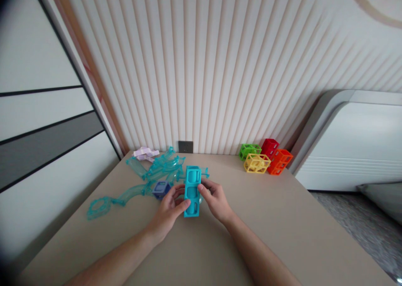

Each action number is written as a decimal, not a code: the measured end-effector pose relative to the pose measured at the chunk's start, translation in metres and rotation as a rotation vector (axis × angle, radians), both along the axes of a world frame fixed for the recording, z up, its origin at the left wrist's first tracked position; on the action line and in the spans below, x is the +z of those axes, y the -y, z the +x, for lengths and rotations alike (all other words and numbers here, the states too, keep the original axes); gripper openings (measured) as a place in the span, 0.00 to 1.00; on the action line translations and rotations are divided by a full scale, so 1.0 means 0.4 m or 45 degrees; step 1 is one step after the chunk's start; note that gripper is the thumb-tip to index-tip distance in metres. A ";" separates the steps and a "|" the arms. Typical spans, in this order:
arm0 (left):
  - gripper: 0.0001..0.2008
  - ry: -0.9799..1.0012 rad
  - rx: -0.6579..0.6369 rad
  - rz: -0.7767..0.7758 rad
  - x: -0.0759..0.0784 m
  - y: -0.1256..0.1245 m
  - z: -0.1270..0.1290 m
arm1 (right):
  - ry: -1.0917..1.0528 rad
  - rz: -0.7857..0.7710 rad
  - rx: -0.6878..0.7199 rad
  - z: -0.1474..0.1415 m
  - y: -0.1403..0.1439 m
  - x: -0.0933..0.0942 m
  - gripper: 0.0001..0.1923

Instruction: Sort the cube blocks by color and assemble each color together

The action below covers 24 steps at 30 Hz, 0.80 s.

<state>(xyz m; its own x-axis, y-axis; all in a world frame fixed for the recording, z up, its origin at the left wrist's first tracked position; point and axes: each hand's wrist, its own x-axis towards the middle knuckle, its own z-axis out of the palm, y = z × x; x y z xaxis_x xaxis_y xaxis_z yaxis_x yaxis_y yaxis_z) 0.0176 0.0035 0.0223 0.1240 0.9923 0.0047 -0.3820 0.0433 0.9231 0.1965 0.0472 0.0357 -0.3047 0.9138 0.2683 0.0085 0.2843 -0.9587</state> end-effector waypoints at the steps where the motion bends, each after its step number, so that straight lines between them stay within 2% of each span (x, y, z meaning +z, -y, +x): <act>1: 0.25 -0.009 -0.004 0.003 0.001 0.001 0.000 | 0.013 0.012 -0.019 0.002 0.000 -0.003 0.21; 6: 0.25 -0.009 -0.026 -0.003 0.000 0.002 -0.002 | 0.027 0.035 -0.060 0.008 0.001 -0.014 0.18; 14: 0.27 0.012 -0.008 0.003 -0.002 0.002 -0.004 | -0.024 -0.011 -0.085 -0.004 0.003 0.007 0.20; 19: 0.26 0.054 -0.095 -0.064 -0.007 0.000 -0.006 | -0.179 -0.136 -0.116 -0.005 -0.002 -0.026 0.21; 24: 0.23 0.114 -0.188 -0.076 -0.019 0.000 0.000 | -0.395 -0.289 -0.060 -0.022 0.001 -0.055 0.20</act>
